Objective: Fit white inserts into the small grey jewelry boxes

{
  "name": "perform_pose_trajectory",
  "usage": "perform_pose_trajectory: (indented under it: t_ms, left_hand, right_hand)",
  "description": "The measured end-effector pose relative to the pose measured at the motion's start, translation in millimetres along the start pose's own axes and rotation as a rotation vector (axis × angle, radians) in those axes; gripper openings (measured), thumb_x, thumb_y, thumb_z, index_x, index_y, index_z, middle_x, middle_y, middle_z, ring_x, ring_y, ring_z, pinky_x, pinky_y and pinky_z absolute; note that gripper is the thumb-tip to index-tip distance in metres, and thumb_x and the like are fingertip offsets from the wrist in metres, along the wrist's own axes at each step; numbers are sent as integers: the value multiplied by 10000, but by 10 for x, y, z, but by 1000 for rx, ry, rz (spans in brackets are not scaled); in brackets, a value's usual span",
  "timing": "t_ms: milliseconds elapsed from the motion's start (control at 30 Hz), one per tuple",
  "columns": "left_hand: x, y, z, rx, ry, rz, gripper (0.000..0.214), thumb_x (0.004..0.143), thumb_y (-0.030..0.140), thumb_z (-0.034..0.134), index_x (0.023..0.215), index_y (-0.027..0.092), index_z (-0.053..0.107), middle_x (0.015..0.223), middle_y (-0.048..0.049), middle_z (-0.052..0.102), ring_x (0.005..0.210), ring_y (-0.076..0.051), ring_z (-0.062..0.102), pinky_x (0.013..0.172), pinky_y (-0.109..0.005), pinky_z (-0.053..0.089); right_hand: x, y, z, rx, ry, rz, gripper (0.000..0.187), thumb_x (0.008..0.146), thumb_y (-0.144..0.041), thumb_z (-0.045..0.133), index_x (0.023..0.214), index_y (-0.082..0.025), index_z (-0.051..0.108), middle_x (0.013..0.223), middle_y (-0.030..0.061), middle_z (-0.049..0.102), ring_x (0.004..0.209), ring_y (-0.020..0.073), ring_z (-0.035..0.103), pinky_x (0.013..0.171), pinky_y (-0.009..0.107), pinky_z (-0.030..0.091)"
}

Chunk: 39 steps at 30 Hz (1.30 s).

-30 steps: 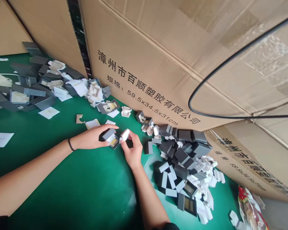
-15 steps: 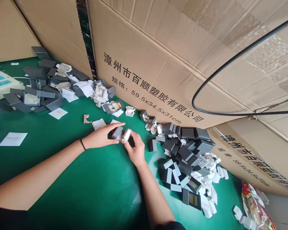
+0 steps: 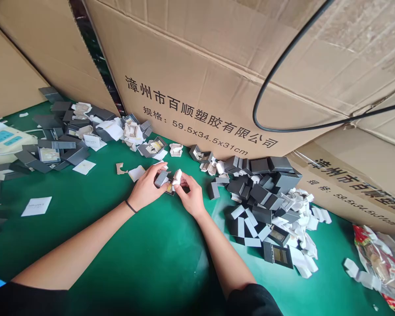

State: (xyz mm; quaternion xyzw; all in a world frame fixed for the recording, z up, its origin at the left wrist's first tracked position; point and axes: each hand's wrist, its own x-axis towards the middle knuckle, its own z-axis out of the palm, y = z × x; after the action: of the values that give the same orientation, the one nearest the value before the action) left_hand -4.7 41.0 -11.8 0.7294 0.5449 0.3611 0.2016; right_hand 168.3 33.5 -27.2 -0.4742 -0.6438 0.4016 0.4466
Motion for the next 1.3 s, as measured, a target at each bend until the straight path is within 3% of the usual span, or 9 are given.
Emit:
perform_pose_trajectory:
  t_ms: [100,400,933,1300]
  left_hand:
    - [8,-2,-18,-6,26,-9,611,735,174,553,1315,233,370,1144,-64,567,972,-195,576,897,-349,480]
    - [11,-24,-22,-5,39,43,398,778,190,513,1175,211,502,1193,-59,570,1114,-208,531,988,-360,425]
    - [8,-6,-61,-18,2,52,403,776,173,492,1178,198,481,1190,-79,540,1122,-218,512,975,-366,432]
    - [-10,-15,-25,22,39,51,369,745,154,523,1108,197,481,1122,-76,558,1073,-222,538,930,-365,455]
  right_hand:
    - [5,-4,-4,-22,1,-44,421,820,-367,572,1211,-214,552,1015,61,643,875,169,621,809,333,535]
    - [-7,-38,-36,-103,-27,-71,404,819,-337,574,1204,-218,556,999,54,631,871,160,608,824,319,527]
    - [-18,-69,-43,-108,-50,-68,397,817,-336,573,1198,-226,562,1005,48,622,850,153,603,835,323,522]
    - [-10,-112,-53,-134,-74,-91,374,813,-311,565,1177,-224,570,1007,40,622,855,148,596,828,309,510]
